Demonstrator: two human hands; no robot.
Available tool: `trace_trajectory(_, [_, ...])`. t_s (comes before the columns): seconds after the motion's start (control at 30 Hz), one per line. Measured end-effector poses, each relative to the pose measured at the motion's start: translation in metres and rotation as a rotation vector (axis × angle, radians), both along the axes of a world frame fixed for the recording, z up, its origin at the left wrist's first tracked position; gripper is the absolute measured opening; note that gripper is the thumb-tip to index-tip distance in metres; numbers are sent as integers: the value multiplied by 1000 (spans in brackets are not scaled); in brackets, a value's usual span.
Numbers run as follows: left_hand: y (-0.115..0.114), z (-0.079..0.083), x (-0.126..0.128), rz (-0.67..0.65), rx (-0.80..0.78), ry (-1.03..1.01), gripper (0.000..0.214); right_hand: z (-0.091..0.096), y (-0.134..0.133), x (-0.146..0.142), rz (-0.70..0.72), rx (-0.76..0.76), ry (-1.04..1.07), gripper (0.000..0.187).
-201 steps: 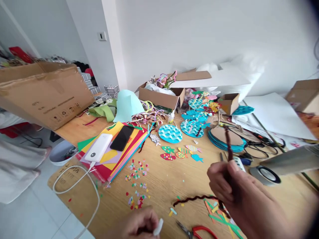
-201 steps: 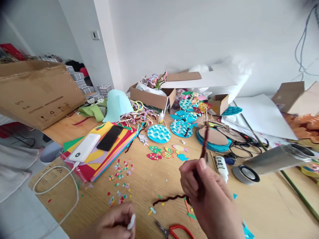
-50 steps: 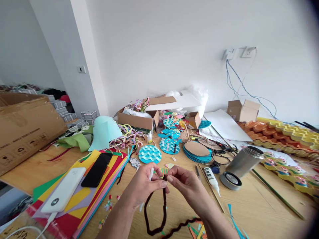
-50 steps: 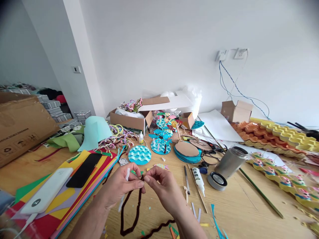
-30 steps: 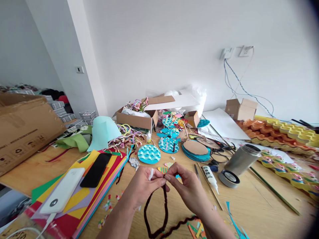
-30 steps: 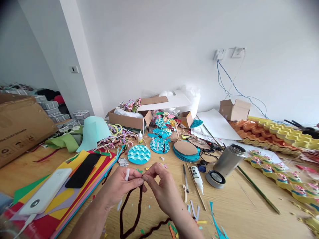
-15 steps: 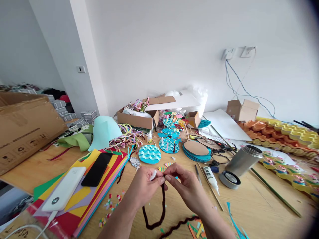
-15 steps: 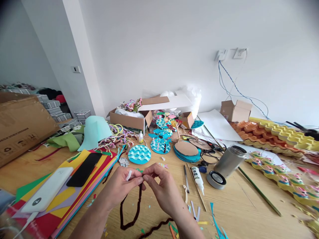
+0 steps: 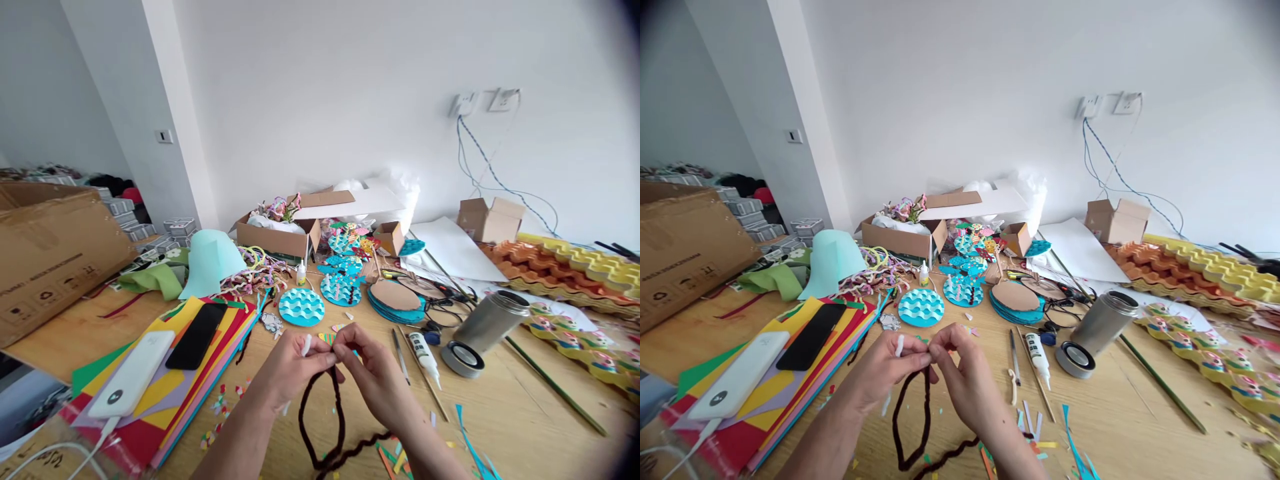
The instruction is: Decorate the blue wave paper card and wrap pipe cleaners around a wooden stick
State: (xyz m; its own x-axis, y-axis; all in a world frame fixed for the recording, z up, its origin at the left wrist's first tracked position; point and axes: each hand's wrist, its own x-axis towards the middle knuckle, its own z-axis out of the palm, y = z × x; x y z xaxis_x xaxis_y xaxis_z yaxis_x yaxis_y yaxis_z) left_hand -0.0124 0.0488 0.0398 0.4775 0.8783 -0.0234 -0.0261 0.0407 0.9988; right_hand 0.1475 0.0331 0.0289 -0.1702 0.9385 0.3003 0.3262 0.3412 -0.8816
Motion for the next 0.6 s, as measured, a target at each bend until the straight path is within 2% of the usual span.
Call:
trace_trajectory(0.1, [7,-1,-1,239,-50,-143,23,1,2,-1,-7,-54,121,37])
trace_trajectory(0.2, [15,-5,-7,486,-103,-286,23,1,0,-5,146,-127,126,48])
trace_trajectory(0.27, [20,-6,-12,587,-120,-334,24,-2,-1,-11,236,-161,105,45])
trace_trajectory(0.37, [25,-8,-19,680,-104,-412,25,-11,0,-20,252,-256,167,37])
trace_trajectory(0.6, [32,-9,-34,777,-128,-610,24,-30,8,-27,232,-487,581,30])
